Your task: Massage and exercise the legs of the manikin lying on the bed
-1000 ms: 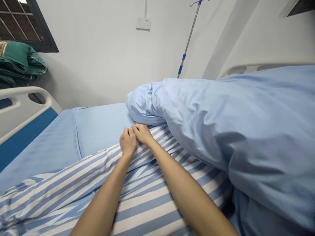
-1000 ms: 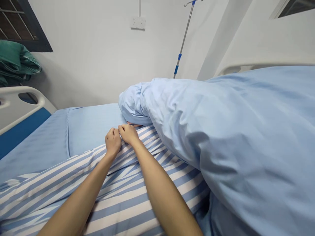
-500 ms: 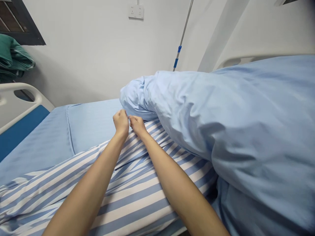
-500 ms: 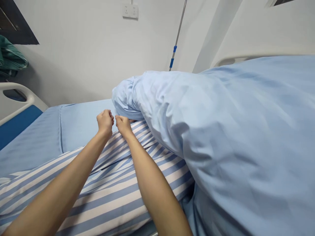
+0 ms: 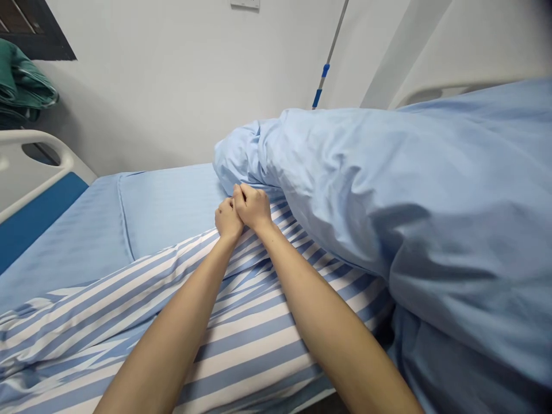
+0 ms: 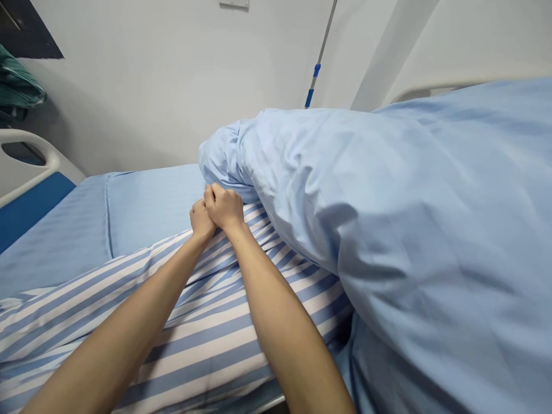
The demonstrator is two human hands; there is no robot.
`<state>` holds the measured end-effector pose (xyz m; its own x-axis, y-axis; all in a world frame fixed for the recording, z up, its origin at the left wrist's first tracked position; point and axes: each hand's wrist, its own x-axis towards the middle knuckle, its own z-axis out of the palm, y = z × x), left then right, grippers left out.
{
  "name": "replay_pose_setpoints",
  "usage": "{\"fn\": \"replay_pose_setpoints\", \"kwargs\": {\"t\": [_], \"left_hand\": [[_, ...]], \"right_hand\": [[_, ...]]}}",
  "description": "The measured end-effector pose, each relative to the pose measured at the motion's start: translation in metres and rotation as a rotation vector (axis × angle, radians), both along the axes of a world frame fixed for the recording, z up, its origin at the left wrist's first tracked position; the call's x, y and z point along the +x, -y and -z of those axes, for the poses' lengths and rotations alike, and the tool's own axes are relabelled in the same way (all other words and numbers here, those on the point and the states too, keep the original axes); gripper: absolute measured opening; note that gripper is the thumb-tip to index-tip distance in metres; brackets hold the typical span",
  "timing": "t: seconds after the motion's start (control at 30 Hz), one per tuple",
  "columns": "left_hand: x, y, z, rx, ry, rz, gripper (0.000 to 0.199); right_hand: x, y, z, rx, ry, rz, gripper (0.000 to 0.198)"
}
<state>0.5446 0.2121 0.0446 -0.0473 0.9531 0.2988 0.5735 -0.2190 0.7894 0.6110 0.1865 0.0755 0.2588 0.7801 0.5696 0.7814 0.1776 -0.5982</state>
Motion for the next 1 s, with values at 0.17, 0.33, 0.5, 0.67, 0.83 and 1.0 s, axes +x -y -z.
{"fn": "replay_pose_setpoints", "kwargs": {"t": [0.17, 0.33, 0.5, 0.67, 0.83, 1.0], "left_hand": [[0.002, 0.001, 0.004, 0.004, 0.025, -0.023, 0.029], [0.003, -0.004, -0.001, 0.042, 0.148, 0.065, 0.027], [0.022, -0.008, -0.018, -0.047, 0.511, 0.068, 0.024], [0.032, -0.002, -0.007, 0.016, 0.402, -0.021, 0.027], [0.029, 0.005, -0.001, 0.017, 0.137, -0.004, 0.029], [0.030, 0.010, -0.005, -0.088, -0.009, 0.016, 0.028]], "right_hand": [[0.010, -0.008, 0.015, -0.061, -0.031, 0.067, 0.035], [0.019, -0.020, 0.031, -0.061, -0.202, 0.028, 0.037], [0.022, -0.025, 0.029, 0.006, -0.375, -0.033, 0.036], [0.026, -0.024, 0.027, -0.006, -0.320, 0.013, 0.036], [0.027, -0.011, 0.010, 0.068, -0.030, 0.221, 0.032], [0.033, -0.009, 0.010, 0.153, 0.011, 0.295, 0.033]]}}
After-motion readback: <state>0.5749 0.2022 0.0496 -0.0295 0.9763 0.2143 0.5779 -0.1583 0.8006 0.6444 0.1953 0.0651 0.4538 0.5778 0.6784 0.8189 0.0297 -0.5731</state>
